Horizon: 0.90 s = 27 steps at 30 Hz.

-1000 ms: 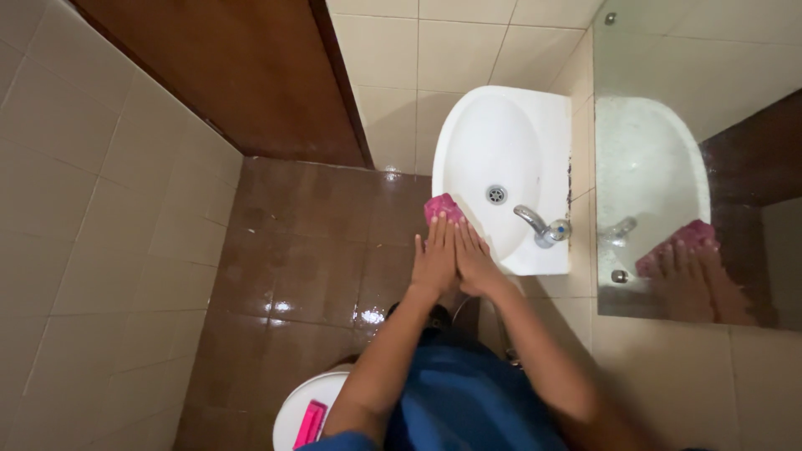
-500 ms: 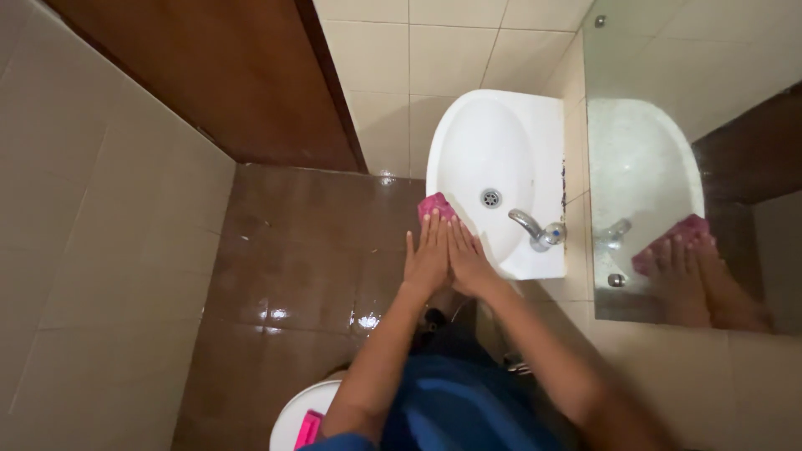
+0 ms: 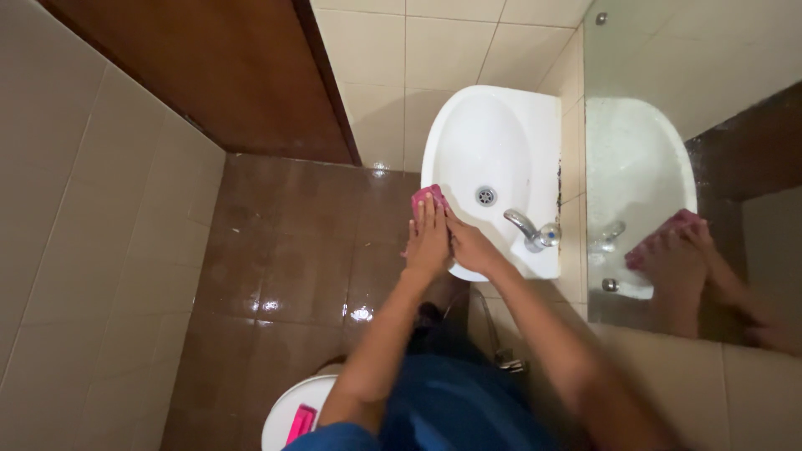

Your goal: Cleaning the sink and mirror in a bathroom using a cloth.

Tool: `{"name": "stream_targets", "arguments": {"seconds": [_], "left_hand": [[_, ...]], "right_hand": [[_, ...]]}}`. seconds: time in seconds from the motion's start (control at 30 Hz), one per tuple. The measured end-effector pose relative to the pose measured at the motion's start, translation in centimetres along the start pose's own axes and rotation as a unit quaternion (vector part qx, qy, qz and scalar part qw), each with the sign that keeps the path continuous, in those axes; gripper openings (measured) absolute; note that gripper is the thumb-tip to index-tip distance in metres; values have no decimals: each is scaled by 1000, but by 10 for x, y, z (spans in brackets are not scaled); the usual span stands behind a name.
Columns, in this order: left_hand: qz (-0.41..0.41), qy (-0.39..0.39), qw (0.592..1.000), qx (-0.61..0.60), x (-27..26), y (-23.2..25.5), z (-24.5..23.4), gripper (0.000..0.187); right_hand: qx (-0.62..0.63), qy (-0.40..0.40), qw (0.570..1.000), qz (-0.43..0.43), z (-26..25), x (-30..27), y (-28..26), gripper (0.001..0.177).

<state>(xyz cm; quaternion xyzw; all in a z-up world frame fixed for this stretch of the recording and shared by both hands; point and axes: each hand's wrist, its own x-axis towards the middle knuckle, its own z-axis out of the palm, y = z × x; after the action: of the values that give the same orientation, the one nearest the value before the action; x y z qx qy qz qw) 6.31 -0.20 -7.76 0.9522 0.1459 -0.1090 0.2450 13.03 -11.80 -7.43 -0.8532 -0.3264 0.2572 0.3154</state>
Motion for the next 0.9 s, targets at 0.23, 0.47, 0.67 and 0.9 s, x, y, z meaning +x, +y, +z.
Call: {"name": "stream_targets", "arguments": {"seconds": [0.23,0.47,0.67,0.9], "left_hand": [[-4,28,999,-42,-1,-3,4,80],[16,-23,1000,6,-31,3,-3,79],[40,-56,997,26,-46,1,-7,72],[66,-53,991,108,-17,-16,0,85]], "right_hand": [[10,96,991,-95,31,-8,26,58],[-136,-55,989,-31,47,-16,54,82],[-196,-6,980,9,59,-49,16,88],[-156,22,987,21,48,-35,-9,96]]}}
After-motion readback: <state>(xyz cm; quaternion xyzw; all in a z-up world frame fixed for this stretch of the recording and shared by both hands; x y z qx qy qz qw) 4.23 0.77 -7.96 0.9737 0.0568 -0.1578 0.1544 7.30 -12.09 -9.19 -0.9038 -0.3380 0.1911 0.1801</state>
